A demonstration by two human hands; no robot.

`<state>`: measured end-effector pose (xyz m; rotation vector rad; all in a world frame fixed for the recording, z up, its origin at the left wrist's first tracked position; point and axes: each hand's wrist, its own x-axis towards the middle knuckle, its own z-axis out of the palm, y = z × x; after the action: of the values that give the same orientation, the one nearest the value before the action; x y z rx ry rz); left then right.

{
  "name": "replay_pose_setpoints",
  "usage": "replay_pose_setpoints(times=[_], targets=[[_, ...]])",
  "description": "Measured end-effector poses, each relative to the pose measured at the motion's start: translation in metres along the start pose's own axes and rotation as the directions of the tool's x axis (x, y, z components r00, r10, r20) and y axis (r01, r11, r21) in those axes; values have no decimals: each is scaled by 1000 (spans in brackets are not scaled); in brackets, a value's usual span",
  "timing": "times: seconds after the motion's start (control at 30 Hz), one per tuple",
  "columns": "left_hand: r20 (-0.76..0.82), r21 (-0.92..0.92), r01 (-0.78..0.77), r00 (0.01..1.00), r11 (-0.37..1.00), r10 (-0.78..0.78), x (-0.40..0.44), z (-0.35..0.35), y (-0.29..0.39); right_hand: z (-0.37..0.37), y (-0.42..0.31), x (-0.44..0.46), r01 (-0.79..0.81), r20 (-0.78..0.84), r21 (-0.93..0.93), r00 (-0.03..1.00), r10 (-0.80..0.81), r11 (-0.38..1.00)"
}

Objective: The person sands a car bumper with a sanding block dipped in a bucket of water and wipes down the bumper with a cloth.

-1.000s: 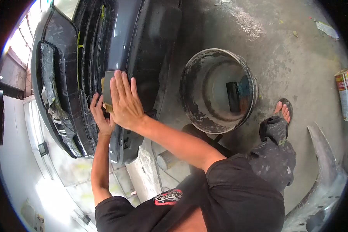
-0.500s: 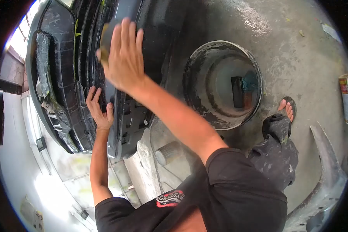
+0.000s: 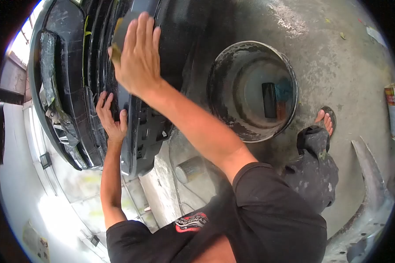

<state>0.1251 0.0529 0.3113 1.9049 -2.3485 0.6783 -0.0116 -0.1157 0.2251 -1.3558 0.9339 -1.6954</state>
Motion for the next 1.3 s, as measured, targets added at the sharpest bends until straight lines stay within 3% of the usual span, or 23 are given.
replay_pose_setpoints(times=[0.1, 0.2, 0.33, 0.5, 0.6, 0.7, 0.87, 0.97, 1.0, 1.1, 1.3], targets=[[-5, 6, -50, 999, 999, 50, -2, 3, -8, 3, -34, -92, 33, 121, 76, 992, -42, 997], [33, 6, -9, 999, 1000, 9, -7, 6, -15, -6, -51, -116, -44, 225, 195, 974, -1, 980], [18, 29, -31, 999, 999, 30, -4, 7, -15, -27, -43, -101, -31, 161, 235, 987, -7, 971], [39, 2, -86, 996, 996, 86, -5, 3, -15, 2, -34, -113, -86, 160, 235, 986, 49, 968], [25, 32, -1, 1000, 1000, 0, -9, 8, -17, 13, -41, -127, -93, 143, 265, 988, 56, 960], [26, 35, -43, 999, 998, 42, -2, 1, -3, 8, -19, -86, -44, 62, 189, 998, 33, 981], [22, 39, -14, 1000, 999, 13, -6, 4, -12, 11, -32, -114, -76, 122, 261, 991, 45, 962], [25, 45, -10, 1000, 999, 9, -11, 7, -19, 14, -33, -116, -61, 134, 210, 990, 33, 976], [24, 38, -22, 999, 999, 21, -8, 5, -14, 8, -25, -92, -52, 113, 148, 993, 35, 988], [25, 28, -9, 1000, 1000, 8, -3, 2, -2, 2, -2, -30, -95, 25, 234, 996, 91, 968], [39, 49, -29, 999, 998, 27, -10, 6, -19, 7, -29, -110, -55, 99, 279, 995, 28, 959]])
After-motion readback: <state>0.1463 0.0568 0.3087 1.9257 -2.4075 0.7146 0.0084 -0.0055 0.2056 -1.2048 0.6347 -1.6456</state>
